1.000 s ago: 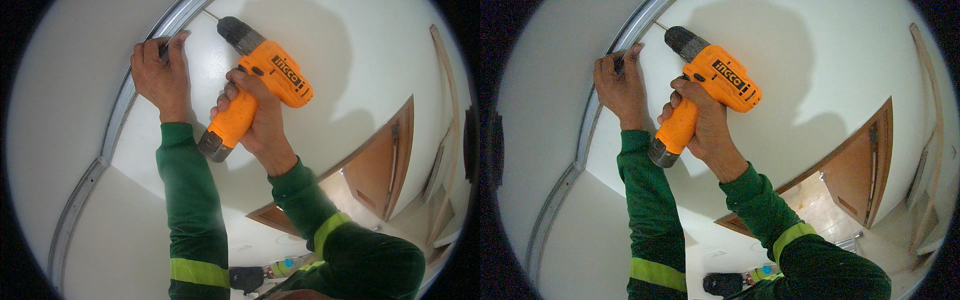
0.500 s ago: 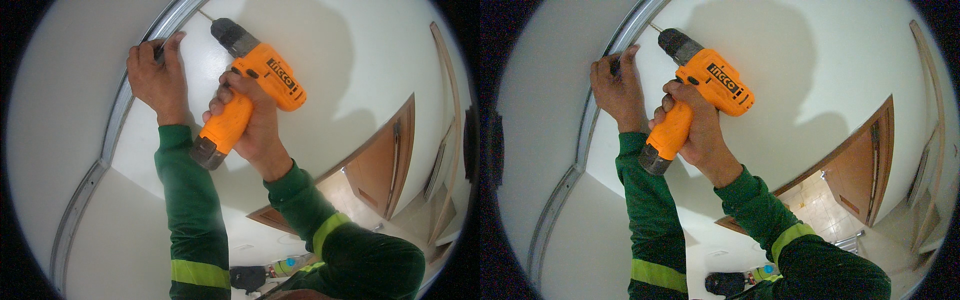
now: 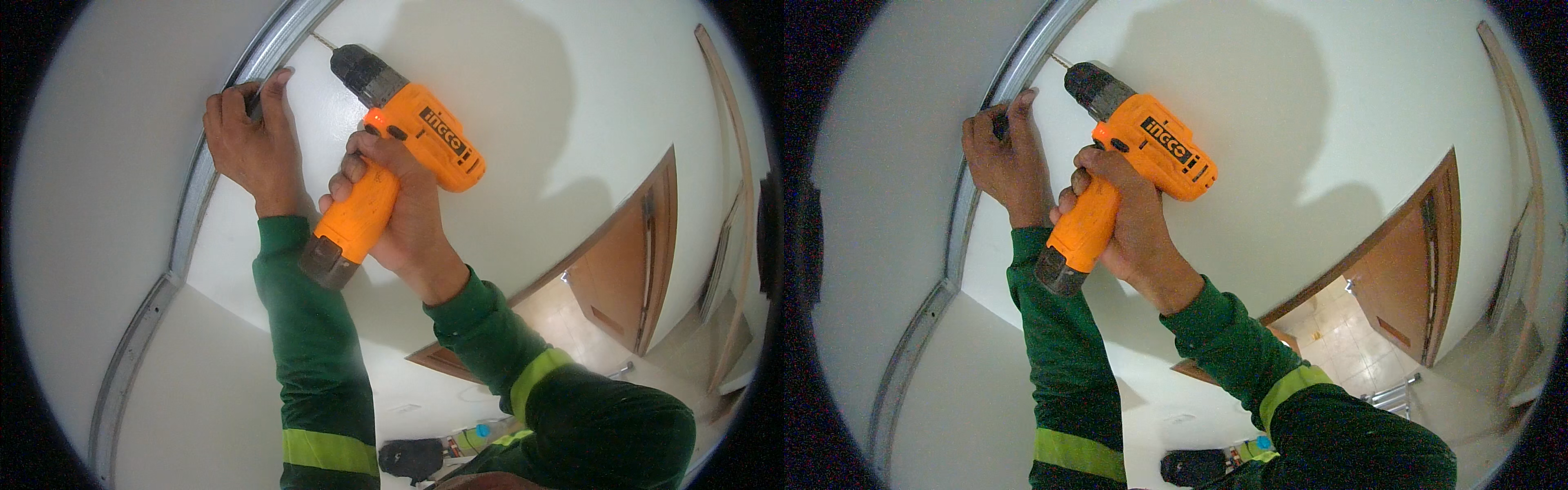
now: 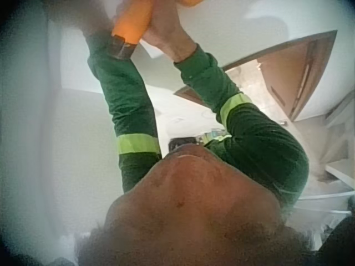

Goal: The person uses a caulking gun to apply sealant along a ceiling track, then secures the track with a cordless drill. They also handle a small white plastic piece and a thin wire, possibly for alignment or fastening.

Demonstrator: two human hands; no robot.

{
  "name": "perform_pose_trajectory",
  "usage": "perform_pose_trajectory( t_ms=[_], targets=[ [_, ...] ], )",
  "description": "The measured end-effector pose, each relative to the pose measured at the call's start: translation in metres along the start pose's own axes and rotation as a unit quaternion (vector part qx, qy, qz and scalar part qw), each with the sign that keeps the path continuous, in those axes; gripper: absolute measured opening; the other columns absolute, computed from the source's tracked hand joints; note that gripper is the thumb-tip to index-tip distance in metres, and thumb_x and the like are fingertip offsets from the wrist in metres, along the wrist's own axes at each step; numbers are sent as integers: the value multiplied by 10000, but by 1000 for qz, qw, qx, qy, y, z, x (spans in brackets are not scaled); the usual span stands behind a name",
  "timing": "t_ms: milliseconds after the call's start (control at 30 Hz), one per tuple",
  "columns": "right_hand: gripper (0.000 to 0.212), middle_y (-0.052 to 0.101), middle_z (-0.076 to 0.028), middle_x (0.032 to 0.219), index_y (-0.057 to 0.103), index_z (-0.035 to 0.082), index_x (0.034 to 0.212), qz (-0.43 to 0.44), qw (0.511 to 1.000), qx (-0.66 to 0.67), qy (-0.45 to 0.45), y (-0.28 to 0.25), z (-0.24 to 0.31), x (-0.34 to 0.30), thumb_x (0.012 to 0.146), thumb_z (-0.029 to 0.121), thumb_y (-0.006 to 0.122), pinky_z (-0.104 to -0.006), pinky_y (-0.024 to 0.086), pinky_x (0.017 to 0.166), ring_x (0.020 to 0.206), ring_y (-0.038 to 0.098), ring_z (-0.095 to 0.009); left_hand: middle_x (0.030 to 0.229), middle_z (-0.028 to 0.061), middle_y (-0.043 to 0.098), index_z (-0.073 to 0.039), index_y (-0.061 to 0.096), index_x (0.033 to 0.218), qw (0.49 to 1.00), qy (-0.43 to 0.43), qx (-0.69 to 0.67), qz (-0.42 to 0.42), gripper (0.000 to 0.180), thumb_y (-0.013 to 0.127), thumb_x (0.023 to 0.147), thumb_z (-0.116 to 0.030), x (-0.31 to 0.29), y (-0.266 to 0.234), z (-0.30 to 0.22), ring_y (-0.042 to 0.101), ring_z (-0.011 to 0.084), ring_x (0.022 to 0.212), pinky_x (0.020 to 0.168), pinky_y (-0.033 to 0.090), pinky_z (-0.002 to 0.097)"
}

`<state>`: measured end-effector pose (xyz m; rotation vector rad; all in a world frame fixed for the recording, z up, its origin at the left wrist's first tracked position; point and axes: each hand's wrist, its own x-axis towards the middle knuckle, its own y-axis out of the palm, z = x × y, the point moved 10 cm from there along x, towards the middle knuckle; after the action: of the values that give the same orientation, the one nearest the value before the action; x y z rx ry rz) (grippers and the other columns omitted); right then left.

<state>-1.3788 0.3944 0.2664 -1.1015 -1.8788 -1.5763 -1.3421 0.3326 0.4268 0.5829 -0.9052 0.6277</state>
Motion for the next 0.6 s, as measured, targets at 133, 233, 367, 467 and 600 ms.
perform_pose_trajectory(
  t_ms=[133,233,367,467,600],
  targets=[
    [193,600,-1,794,571,128,1053,5,1000,-3,-7,4,2,-1,974,237,708,-441,547,814,759,659,-184,875,13,613,-100,716,869,1000,11,0,1,463,805,895,-553,1,2,-1,619,174,813,654,511,348],
    [190,602,0,792,572,128,1041,-7,1000,1,-11,3,-1,-3,972,238,711,-437,546,807,758,659,-184,883,14,617,-103,715,870,1000,17,4,4,460,803,898,-553,-1,0,1,623,175,820,655,512,351],
    [190,607,-8,793,581,124,1041,-6,1000,2,-13,3,2,-2,964,228,720,-443,554,770,736,660,-196,889,17,623,-105,713,874,1000,-3,-15,4,455,802,900,-550,1,-1,-3,631,184,833,666,519,357],
    [178,609,-23,793,598,107,1037,-25,999,27,-13,1,2,-2,956,204,724,-465,569,700,686,661,-228,890,20,625,-102,713,874,1000,-2,-11,5,451,808,895,-542,0,0,-1,637,191,837,676,524,363],
    [174,611,-27,790,598,106,1033,-25,999,18,-20,1,1,-2,952,193,725,-465,567,701,689,664,-231,891,22,630,-95,713,871,1000,12,-8,-4,451,812,891,-534,1,-3,-4,643,197,842,685,528,370]
  ],
)
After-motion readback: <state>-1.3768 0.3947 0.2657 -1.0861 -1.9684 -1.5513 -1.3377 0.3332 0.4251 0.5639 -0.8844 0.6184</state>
